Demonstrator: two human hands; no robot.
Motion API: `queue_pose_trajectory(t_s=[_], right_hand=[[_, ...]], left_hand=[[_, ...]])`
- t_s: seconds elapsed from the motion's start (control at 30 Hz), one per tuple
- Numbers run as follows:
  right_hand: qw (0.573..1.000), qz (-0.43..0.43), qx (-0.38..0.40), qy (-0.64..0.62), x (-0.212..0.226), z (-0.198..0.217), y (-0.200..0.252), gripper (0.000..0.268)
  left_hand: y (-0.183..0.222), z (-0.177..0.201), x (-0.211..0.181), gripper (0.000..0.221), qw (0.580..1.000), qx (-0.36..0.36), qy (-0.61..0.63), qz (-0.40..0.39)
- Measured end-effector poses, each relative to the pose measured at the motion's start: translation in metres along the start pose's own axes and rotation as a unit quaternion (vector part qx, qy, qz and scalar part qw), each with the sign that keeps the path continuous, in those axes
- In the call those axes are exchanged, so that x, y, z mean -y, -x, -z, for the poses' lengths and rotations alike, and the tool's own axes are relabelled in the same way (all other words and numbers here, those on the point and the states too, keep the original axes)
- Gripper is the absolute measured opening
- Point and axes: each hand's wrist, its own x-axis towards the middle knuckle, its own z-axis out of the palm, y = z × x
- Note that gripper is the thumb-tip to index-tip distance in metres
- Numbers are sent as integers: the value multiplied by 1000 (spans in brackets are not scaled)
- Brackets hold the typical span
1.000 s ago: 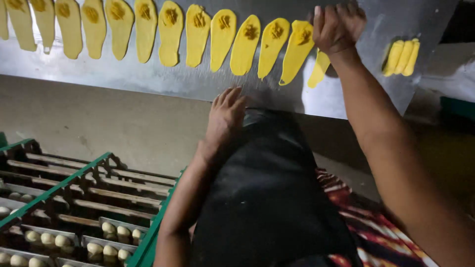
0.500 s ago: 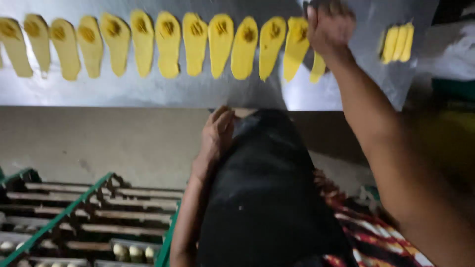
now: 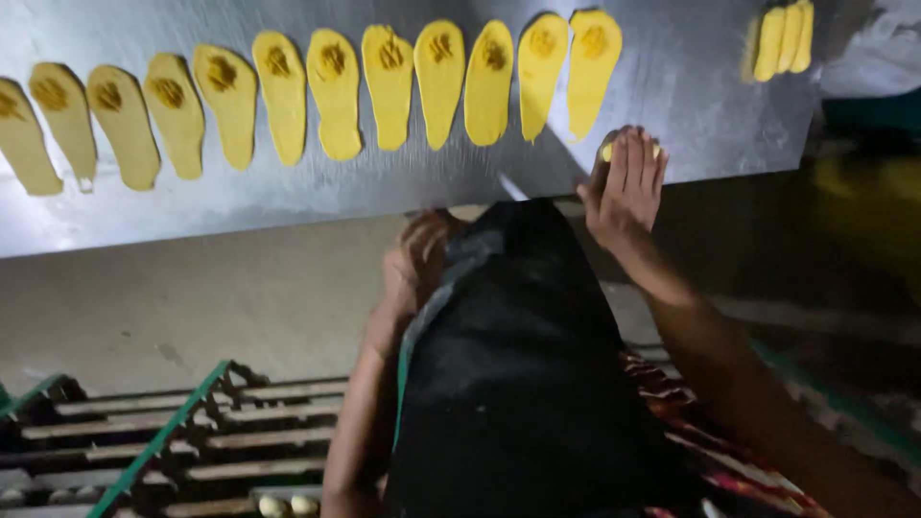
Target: Filling yellow dough pieces with a paste and rolling them into logs on a bakery production table.
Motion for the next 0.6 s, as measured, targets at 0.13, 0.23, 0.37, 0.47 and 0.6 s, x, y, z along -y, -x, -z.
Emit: queue_pose_trajectory(t_s=[0.13,0.23,0.37,0.47,0.6], right_hand=[[1000,26,-9,-4,-11,19,-57,98],[995,0,-67,79,-39,39,-161,92],[984,-166,12,59,-45,36,-187,76],[997,-58,-42,38,-39,29,-126,77],[987,77,-135,-35,-38,25,-42,48]], left_hand=[[-27,29,-28,26,994,26,-1,108],[-29,19,-23,24,990,-1,-13,143],[-31,11,-43,24,980,28,-12,198],[-54,-2,-43,23,982,15,-4,189],[-69,-26,-38,27,936,-20,183,299]])
